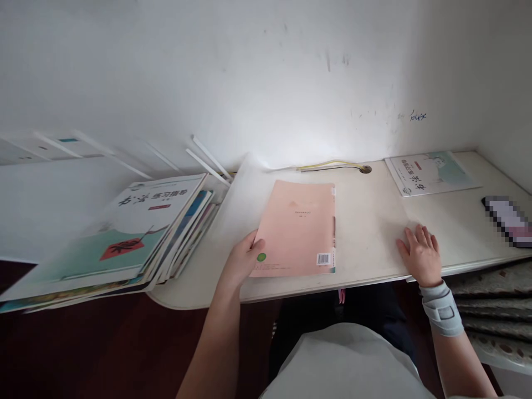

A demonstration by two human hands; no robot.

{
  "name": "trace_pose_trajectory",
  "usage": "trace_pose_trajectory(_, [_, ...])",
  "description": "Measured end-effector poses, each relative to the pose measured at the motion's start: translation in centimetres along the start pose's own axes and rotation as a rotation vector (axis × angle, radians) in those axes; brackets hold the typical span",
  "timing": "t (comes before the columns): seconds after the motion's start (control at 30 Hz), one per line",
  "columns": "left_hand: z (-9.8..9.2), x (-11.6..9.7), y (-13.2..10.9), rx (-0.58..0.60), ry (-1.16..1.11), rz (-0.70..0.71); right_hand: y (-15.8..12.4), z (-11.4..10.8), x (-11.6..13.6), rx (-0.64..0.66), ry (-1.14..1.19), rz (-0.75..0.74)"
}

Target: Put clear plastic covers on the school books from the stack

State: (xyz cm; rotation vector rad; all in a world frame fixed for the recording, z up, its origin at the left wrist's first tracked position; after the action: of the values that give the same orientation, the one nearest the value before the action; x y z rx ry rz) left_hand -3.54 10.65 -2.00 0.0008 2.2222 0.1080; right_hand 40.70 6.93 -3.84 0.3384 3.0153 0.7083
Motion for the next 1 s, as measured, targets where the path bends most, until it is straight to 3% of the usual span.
trace_pose_trajectory(0.37, [0.1,-1.0,-2.1,-0.103,0.667,0.075,0.1,-0.1,0.0,0.000,0.029,-0.018])
trace_pose_trajectory(0.5, [0.8,-1.0,-2.7,-0.076,0.851,0.125,0.0,0.1,-0.2,-0.010,0.032,-0.017])
trace_pose_trajectory(0.63, [1.2,-1.4,-3.1,-0.042,0.875,0.109,0.0,0.2,-0.3,-0.009,0.033,-0.019])
trace_pose_trajectory(1.0, [0.9,-1.7,-3.1,-0.133,0.720,0.138,0.0,-0.1,0.0,-0.033,-0.012,-0.026])
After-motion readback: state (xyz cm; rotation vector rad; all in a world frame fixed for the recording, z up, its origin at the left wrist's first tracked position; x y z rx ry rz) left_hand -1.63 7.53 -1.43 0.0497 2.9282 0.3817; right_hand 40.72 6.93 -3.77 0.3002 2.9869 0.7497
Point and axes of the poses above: each hand's wrist, its own y-axis towards the middle knuckle, its own z-axis out of the palm, x = y × z, the point moved 7 cm from there along y, towards the middle knuckle, and after that the axes turned 11 degrees about z, right-handed, at the moved point
